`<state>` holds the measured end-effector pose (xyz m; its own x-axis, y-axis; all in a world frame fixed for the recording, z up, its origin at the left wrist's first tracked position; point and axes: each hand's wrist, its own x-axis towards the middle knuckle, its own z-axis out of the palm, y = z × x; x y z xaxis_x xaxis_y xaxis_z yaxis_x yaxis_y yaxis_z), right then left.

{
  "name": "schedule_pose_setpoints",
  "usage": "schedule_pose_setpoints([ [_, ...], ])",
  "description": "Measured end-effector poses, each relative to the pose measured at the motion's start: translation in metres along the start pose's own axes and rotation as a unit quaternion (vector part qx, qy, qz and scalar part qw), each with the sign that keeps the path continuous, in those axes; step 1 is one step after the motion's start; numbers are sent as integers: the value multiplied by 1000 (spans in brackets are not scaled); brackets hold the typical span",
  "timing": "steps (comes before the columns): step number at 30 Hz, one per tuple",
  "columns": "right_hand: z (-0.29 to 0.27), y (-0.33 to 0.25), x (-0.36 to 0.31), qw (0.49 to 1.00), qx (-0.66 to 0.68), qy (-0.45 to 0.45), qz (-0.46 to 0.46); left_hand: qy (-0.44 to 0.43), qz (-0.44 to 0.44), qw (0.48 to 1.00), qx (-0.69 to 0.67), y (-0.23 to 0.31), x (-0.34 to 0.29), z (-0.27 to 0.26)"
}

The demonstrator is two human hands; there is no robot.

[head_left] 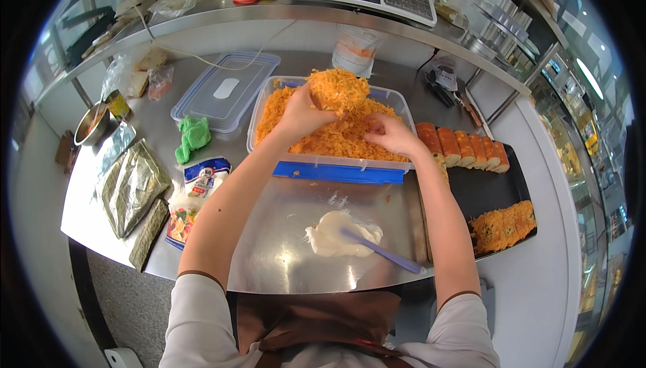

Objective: The person spreads a white creamy substance onto sliced bread using a spatula. They then dip the bread into a container of orange crumbs to coat the surface and place the prepared slices onto a black tray. The process is repeated for multiple slices of bread.

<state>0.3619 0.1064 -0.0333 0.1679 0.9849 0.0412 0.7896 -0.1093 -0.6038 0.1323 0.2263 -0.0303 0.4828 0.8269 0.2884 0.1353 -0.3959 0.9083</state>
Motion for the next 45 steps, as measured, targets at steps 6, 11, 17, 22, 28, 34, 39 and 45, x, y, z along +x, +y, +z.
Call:
schedule_pose_setpoints([
  [6,-3,-12,5,993,-55,98,-20,-1,17,1000,1,-1,3,4],
  [11,-45,-78,-13,966,81,207,-132,9,37,999,-18,0,5,12],
  [17,-21,-112,-2,948,-5,225,-226,10,0,1000,-22,-2,10,19],
  [22,-22,-117,-3,950,14,224,-218,-9,-38,997,-61,12,3,19],
  [28,-21,-104,-3,923,104,301,-217,17,-47,992,-118,8,3,14],
  [34,-5,-5,-11,939,-210,244,-118,-33,-77,960,-266,18,5,3],
  [39,-20,-41,2,972,109,197,-68,-41,-187,905,-380,15,10,-3],
  [45,-19,-63,15,928,314,184,-80,-118,-223,877,-409,29,4,-4],
])
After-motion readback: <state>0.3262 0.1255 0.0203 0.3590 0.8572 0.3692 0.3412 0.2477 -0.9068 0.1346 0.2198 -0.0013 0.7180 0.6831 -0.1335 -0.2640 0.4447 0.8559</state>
